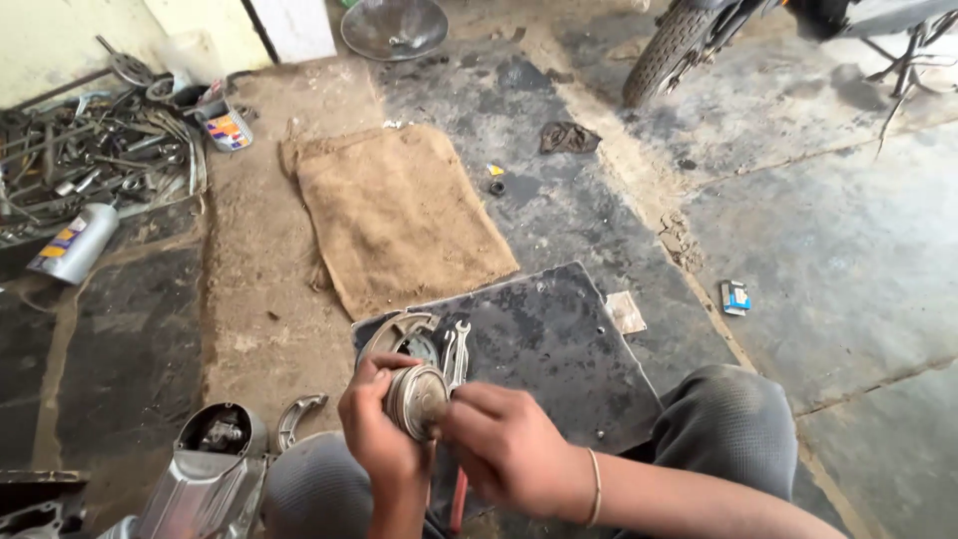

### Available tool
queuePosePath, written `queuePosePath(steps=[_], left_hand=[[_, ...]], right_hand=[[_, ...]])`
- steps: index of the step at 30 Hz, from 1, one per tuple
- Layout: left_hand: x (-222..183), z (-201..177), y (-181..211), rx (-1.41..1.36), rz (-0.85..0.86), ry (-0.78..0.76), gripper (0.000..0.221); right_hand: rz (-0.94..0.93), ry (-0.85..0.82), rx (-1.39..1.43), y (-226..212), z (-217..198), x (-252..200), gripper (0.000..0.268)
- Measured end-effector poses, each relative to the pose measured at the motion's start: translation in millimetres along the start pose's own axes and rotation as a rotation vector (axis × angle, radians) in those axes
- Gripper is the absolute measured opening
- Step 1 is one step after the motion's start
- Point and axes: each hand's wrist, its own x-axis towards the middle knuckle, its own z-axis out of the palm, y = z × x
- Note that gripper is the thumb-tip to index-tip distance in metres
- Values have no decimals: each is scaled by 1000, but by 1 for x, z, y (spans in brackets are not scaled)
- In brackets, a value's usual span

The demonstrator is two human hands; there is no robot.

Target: The person cleans a motorcycle piston by scraping its surface with a small tool and then wipes it down with a cloth. They continue to rotate the piston, scraping and cleaning different areas of the component throughout the process.

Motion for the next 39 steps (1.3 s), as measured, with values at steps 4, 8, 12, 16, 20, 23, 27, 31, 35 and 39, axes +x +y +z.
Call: queuePosePath(steps=[4, 8, 12, 16, 20, 23, 27, 31, 35, 39], left_hand=[[-2, -1, -3, -15, 16, -15, 34], [0, -6, -8, -43, 22, 3, 33], [3, -5, -2, -96, -36, 29, 32], [1, -6, -7, -55, -52, 33, 33], [8, -6, -17, -36, 7, 23, 35], [1, -15, -16, -28, 19, 33, 35], [6, -7, -15, 5, 68, 43, 35], [2, -11, -9, -4, 12, 40, 33], [5, -5, -11, 30, 13, 33, 32], [6, -7, -14, -52, -39, 24, 31]], right_hand=[[57, 25, -18, 7, 3, 0, 29], [69, 62, 3, 6, 4, 5, 21], [76, 45, 28, -11, 4, 4, 18], [151, 59, 50, 2, 9, 2, 10], [25, 64, -36, 16, 9, -4, 16], [-18, 67, -37, 15, 19, -10, 24], [36, 22, -89, 20, 18, -11, 31], [56, 63, -69, 14, 20, -10, 32], [74, 65, 1, 8, 8, 1, 22], [158, 92, -20, -5, 13, -1, 15]])
